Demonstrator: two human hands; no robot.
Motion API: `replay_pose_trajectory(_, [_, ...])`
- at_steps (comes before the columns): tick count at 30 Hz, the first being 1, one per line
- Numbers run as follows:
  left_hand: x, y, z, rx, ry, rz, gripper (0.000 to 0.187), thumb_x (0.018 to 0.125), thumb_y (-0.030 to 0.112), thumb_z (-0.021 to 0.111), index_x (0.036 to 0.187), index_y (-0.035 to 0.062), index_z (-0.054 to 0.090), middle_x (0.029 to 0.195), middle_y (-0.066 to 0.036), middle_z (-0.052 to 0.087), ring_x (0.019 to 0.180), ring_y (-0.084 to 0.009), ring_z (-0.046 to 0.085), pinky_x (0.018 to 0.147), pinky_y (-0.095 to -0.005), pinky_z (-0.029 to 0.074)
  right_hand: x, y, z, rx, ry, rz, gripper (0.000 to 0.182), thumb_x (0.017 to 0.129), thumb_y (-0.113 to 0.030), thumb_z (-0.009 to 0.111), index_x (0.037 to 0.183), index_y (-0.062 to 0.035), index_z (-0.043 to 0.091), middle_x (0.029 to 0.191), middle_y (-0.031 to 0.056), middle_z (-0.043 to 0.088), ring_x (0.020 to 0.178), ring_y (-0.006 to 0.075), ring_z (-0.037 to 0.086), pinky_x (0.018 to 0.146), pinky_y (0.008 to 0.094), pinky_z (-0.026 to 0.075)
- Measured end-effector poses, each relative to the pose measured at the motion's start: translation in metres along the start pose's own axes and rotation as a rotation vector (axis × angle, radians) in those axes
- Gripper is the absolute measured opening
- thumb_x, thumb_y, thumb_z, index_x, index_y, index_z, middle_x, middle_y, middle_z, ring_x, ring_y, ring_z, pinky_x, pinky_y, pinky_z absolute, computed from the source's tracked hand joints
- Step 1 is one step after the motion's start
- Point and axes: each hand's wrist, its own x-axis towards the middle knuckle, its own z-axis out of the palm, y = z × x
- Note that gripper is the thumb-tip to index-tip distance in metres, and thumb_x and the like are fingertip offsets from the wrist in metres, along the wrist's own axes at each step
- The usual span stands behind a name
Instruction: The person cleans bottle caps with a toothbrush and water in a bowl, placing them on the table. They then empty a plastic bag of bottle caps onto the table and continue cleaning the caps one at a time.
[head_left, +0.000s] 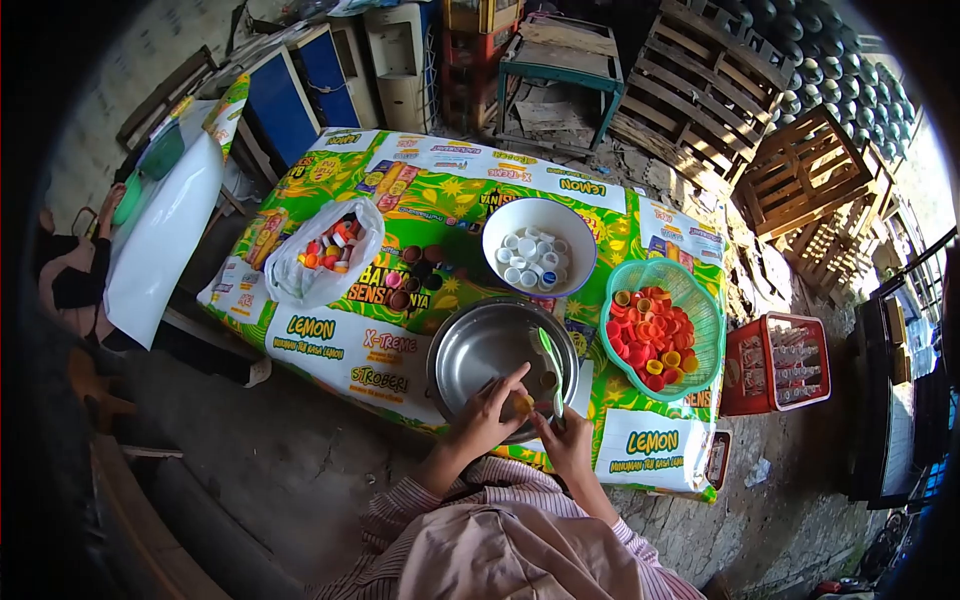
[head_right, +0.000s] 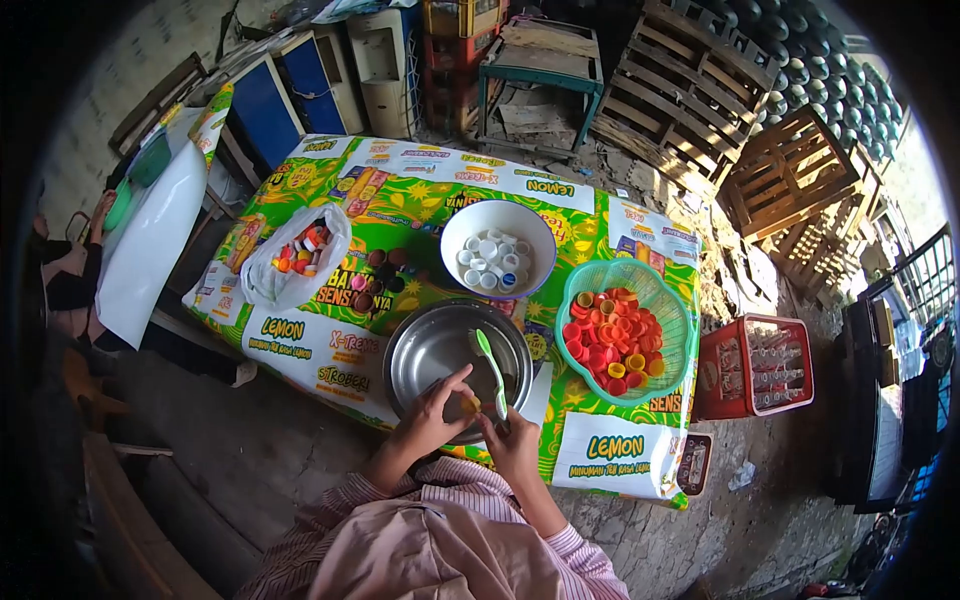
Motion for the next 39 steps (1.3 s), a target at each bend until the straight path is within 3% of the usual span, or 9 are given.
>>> replay_pose_trajectory(6, [0.0,-0.003,0.01,-0.068,0.015,0.001,0.076,0.067,0.003,0.071,0.133,0.0058,0.032,0.089,-0.008,0.056,0.085,-0.022,0.058,0.078,-0.0339,0.047,0.004,0.027,-0.001,0.283,-0.093,0.098,0.016,0.08,-0.01,0.064,0.093,-0.0012,0.063,0.056,-0.0048,0.049,0.05,0.0,0.033,0.044,0.0185,0.025])
replay_pose_trajectory(8, [0.002,0.0,0.012,-0.07,-0.01,-0.01,0.079,0.066,0.003,0.071,0.133,0.0055,0.031,0.087,-0.007,0.056,0.083,-0.0211,0.058,0.077,-0.0335,0.047,0.004,0.018,-0.012,0.125,-0.16,0.073,0.019,0.08,-0.011,0.065,0.096,-0.001,0.063,0.056,-0.0031,0.049,0.053,0.0013,0.038,0.045,0.0212,0.032])
replay_pose_trajectory(10, [0.004,0.0,0.017,-0.121,-0.079,-0.053,0.079,0.066,0.006,0.072,0.134,0.0055,0.03,0.097,-0.01,0.055,0.091,-0.0242,0.056,0.081,-0.0351,0.046,0.006,0.023,-0.011,0.099,-0.027,-0.087,0.017,0.078,-0.014,0.064,0.088,0.0001,0.062,0.049,0.0119,0.049,0.041,0.0178,0.047,0.043,0.0322,0.036])
replay_pose_trajectory(12, [0.005,0.004,0.02,-0.045,-0.065,-0.059,0.078,0.069,0.012,0.071,0.134,0.006,0.029,0.109,-0.014,0.051,0.101,-0.0288,0.052,0.087,-0.038,0.043,0.015,0.024,-0.022,-0.071,0.074,-0.011,0.015,0.078,-0.015,0.064,0.083,-0.001,0.061,0.049,0.0148,0.049,0.04,0.0266,0.047,0.042,0.0349,0.036])
replay_pose_trajectory(18, [-0.007,-0.009,0.004,0.012,-0.241,-0.138,0.055,0.072,0.014,0.068,0.12,0.0024,0.045,0.115,-0.015,0.049,0.107,-0.0324,0.048,0.091,-0.0386,0.04,0.071,0.037,-0.085,-0.408,0.39,-0.002,0.02,0.078,-0.019,0.064,0.072,-0.001,0.056,0.054,0.0196,0.051,0.049,0.0362,0.053,0.044,0.0397,0.039])
replay_pose_trajectory(20, [-0.009,-0.01,-0.003,0.026,-0.207,-0.178,0.052,0.073,0.012,0.066,0.119,0.0024,0.046,0.113,-0.015,0.051,0.106,-0.0325,0.048,0.091,-0.0386,0.04,0.097,0.056,-0.099,-0.425,0.477,-0.1,0.015,0.077,-0.017,0.065,0.08,-0.0025,0.061,0.05,0.0155,0.048,0.041,0.0269,0.048,0.043,0.0351,0.036])
replay_pose_trajectory(26, [-0.015,-0.016,-0.018,0.081,-0.105,-0.195,0.049,0.072,0.01,0.068,0.116,0.0031,0.048,0.113,-0.013,0.053,0.107,-0.0291,0.05,0.093,-0.0365,0.039,0.142,0.057,-0.099,-0.539,0.617,-0.259,0.015,0.078,-0.017,0.062,0.087,-0.0051,0.061,0.056,0.016,0.053,0.048,0.0308,0.055,0.046,0.0391,0.041])
replay_pose_trajectory(36, [-0.009,-0.024,-0.023,-0.009,-0.079,-0.261,0.037,0.075,0.006,0.064,0.11,0.0056,0.054,0.106,-0.009,0.055,0.092,-0.0223,0.055,0.075,-0.0333,0.046,0.038,0.04,-0.03,-0.288,0.444,-0.165,0.01,0.079,-0.011,0.063,0.084,-0.0038,0.058,0.047,0.0096,0.048,0.037,0.0225,0.048,0.039,0.0317,0.036])
replay_pose_trajectory(39, [0.013,-0.032,-0.002,0.067,-0.136,-0.17,0.036,0.074,0.009,0.064,0.109,0.0069,0.054,0.103,-0.008,0.056,0.094,-0.0247,0.054,0.081,-0.0367,0.044,0.02,0.039,-0.028,-0.335,0.414,-0.143,0.014,0.078,-0.01,0.064,0.089,-0.0037,0.058,0.049,0.0094,0.05,0.039,0.0217,0.051,0.039,0.031,0.037])
